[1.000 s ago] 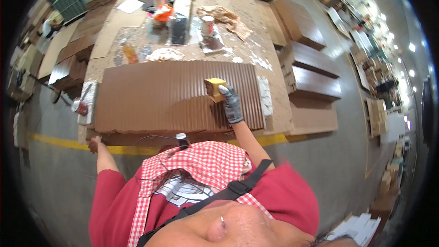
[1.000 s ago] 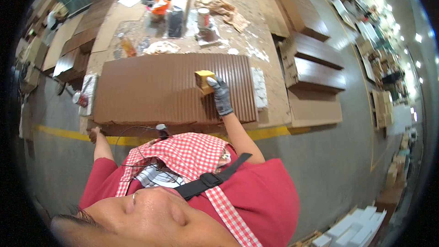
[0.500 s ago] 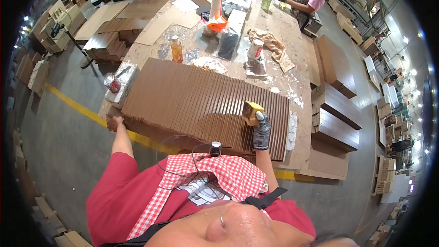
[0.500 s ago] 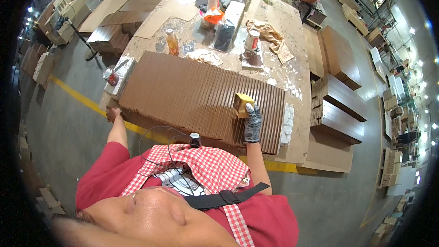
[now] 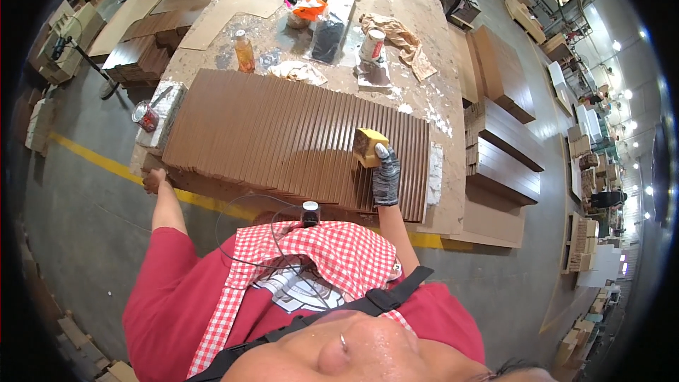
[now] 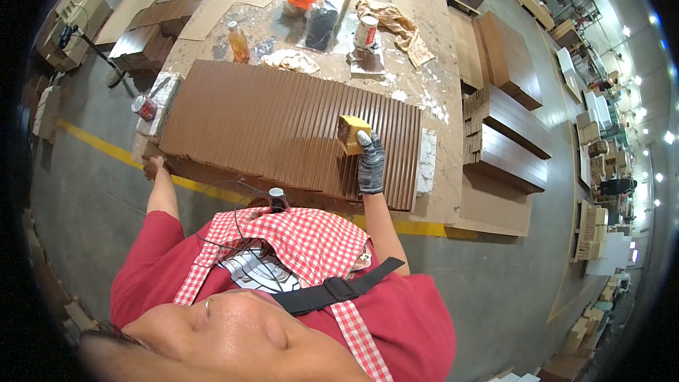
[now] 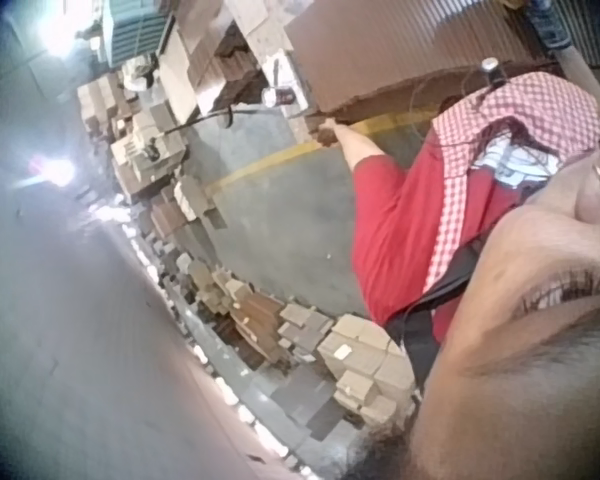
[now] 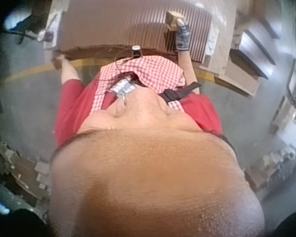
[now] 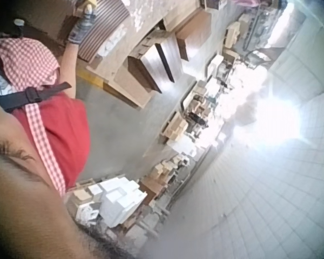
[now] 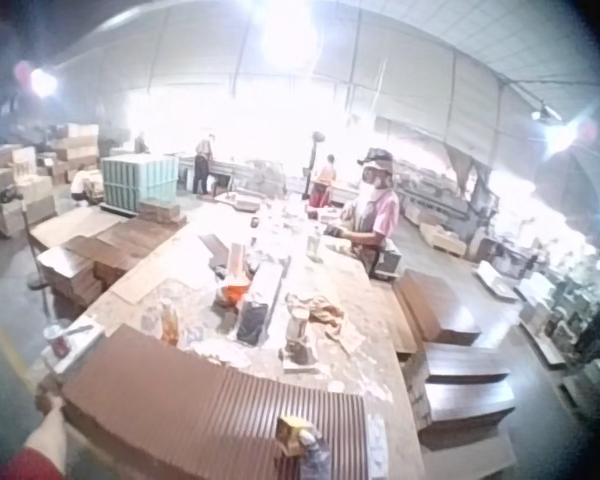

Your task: The person sands the surface of a grooved wooden panel using a hand-held block.

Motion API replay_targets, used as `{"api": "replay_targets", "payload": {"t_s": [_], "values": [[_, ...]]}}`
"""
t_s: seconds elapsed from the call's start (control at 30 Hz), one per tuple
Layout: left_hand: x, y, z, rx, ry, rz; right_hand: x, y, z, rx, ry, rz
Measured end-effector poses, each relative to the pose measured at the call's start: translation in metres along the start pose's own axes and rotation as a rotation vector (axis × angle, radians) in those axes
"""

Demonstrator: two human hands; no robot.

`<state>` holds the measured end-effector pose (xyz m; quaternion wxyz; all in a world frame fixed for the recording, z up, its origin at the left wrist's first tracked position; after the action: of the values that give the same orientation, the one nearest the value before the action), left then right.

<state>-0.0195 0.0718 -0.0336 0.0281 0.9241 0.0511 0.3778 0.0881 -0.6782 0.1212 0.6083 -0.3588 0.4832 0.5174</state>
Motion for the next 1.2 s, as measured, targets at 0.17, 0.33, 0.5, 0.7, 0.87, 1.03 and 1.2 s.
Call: {"api": "replay_targets", "payload": {"t_s": [0.17,0.33,0.5,0.7,0.87,1.03,1.2], "values": [[-0.021,-0.021,0.002,-0.04,-0.064,-0.036,0.014,-0.006,-0.003,-0.012,0.03,0.043],[0.022,-0.006,0.016,-0.158,-0.414,0.234,0.012,-0.006,-0.009,0.029,-0.002,0.043],[0.029,-0.004,0.011,-0.018,-0.352,0.346,-0.004,-0.001,0.001,0.007,-0.048,0.047],[0.011,-0.019,0.019,-0.111,-0.486,0.33,0.011,-0.004,-0.003,0.019,-0.109,0.083],[0.033,0.025,0.053,-0.222,-0.452,0.456,-0.002,0.004,-0.014,0.077,-0.005,0.026],[0.004,-0.027,0.061,-0.279,-0.3,0.303,-0.002,0.001,0.001,-0.007,-0.024,0.031],[-0.017,-0.035,0.015,-0.012,-0.074,0.242,-0.006,0.001,0.018,-0.052,-0.012,0.049]]}}
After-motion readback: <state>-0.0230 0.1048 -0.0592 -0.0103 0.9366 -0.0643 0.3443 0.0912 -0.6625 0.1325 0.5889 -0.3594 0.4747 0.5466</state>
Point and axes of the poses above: each hand's wrist, its own y-axis away from the middle knuckle, its own z-axis out of the palm, x = y × z, the point moved 10 cm from there along -y, towards the middle knuckle, and after that the axes turned 6 degrees about y, right-handed, at the moved point
